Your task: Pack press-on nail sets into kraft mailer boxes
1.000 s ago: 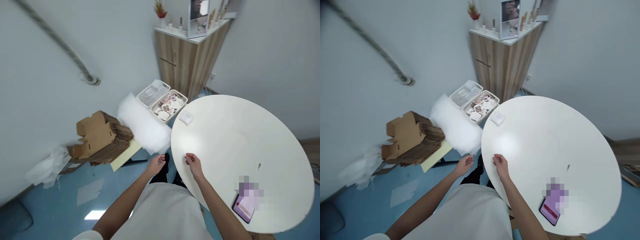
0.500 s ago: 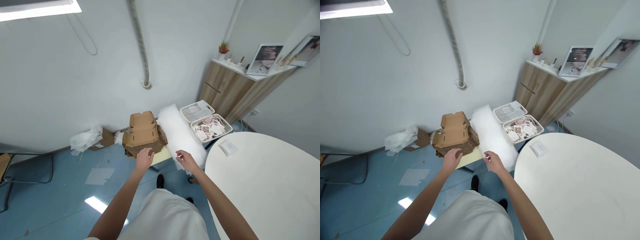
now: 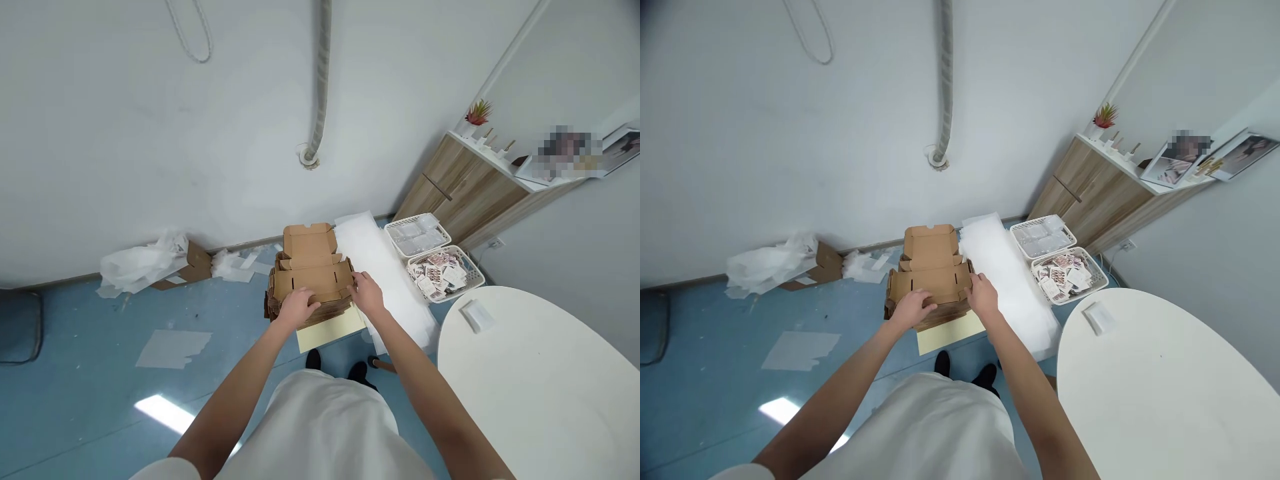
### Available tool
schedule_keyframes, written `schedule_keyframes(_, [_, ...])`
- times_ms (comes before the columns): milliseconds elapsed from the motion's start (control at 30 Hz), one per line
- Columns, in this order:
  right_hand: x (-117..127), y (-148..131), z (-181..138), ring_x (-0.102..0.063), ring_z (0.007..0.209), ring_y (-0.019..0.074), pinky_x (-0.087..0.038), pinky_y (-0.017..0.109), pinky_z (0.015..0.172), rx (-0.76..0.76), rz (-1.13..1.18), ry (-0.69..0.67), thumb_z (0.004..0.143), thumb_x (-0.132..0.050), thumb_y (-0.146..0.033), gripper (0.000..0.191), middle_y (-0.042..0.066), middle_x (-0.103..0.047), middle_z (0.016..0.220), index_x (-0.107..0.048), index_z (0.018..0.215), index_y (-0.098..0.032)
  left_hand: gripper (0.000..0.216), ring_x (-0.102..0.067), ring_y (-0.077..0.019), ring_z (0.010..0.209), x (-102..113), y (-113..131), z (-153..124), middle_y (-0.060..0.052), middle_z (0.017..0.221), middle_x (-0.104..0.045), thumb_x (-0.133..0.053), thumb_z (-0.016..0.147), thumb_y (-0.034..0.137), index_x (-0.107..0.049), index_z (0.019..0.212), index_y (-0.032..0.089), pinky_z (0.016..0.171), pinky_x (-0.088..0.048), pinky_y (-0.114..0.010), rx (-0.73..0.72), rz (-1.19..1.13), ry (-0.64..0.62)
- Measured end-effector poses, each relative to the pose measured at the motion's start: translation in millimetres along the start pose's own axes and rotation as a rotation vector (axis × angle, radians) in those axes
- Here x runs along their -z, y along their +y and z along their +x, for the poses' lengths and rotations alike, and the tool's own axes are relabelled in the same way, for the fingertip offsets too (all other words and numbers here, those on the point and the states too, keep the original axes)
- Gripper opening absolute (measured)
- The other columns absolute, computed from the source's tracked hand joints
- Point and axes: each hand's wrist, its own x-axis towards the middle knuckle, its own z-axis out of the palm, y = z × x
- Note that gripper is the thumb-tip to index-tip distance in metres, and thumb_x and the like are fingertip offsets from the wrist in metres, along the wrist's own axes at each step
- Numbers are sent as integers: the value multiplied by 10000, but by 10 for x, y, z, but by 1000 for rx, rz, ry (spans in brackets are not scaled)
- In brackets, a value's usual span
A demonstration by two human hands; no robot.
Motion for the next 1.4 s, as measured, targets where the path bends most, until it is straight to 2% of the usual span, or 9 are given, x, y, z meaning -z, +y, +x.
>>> schedule_keyframes(133, [-56,-40,136,-545,788,194,-332,263,541,-50,-74,-38,746,-501,-250,376,75,-568,968,-463,1118,-216,236,-575,-222,818,25,-38,-7,-77,869,-620,-458,794,355,-639,811,205,682,-422,-299,-33,-16,-34])
schedule_keyframes(267, [-68,-54,236,-548,740,180,-323,248,523,-145,13,-71,754,-450,-225,236,50,-602,832,-499,984,-206,298,-568,-202,795,45,-42,13,-75,820,-605,-352,852,289,-621,777,185,691,-410,-290,-44,36,-29])
schedule_keyframes(467, [130,-125,293,-541,669,155,-337,235,537,-210,167,-64,750,-403,-219,87,22,-602,752,-472,803,-208,299,-552,-177,757,55,-81,32,-70,831,-575,-291,884,264,-566,828,159,642,-403,-271,-49,112,44])
schedule_keyframes(667, [293,-270,223,-537,621,166,-354,259,545,-141,207,62,773,-357,-253,146,24,-600,765,-440,889,-222,271,-538,-173,743,30,-118,17,-66,839,-561,-281,891,261,-530,862,159,626,-399,-277,-65,107,179])
schedule_keyframes(833, [415,-310,220,-566,633,159,-410,281,587,-161,254,98,717,-498,-290,321,32,-622,847,-426,1022,-222,237,-522,-162,726,14,-98,-57,-56,810,-545,-300,884,251,-510,813,168,637,-411,-277,-150,11,314])
schedule_keyframes(1000, [478,-340,198,-566,482,107,-453,246,457,-208,605,6,746,-491,-347,364,21,-604,825,-428,1085,-232,236,-518,-156,756,43,-23,-129,-58,820,-547,-293,882,251,-505,812,174,680,-426,-280,-199,-98,429])
schedule_keyframes(1167, [470,-406,0,-598,518,102,-493,236,436,-191,985,158,774,-436,-439,358,12,-566,845,-425,1060,-223,246,-477,-218,997,28,56,-218,-109,1026,-527,-399,838,339,-507,977,167,875,-365,-379,-187,-111,506])
schedule_keyframes(1267, [492,-353,-166,-589,496,92,-489,222,429,-197,1133,234,766,-465,-448,355,-13,-568,777,-432,1037,-223,462,-358,-272,1163,22,115,-259,-165,1220,-402,-447,796,414,-406,1164,138,962,-273,-445,-89,-148,579])
schedule_keyframes(1400, [585,-115,-402,-538,418,80,-460,211,399,-257,1267,414,757,-517,-418,305,-54,-550,621,-460,979,-218,656,-239,-302,1253,32,229,-198,-183,1339,-258,-485,770,436,-233,1302,147,997,-186,-498,117,-225,606])
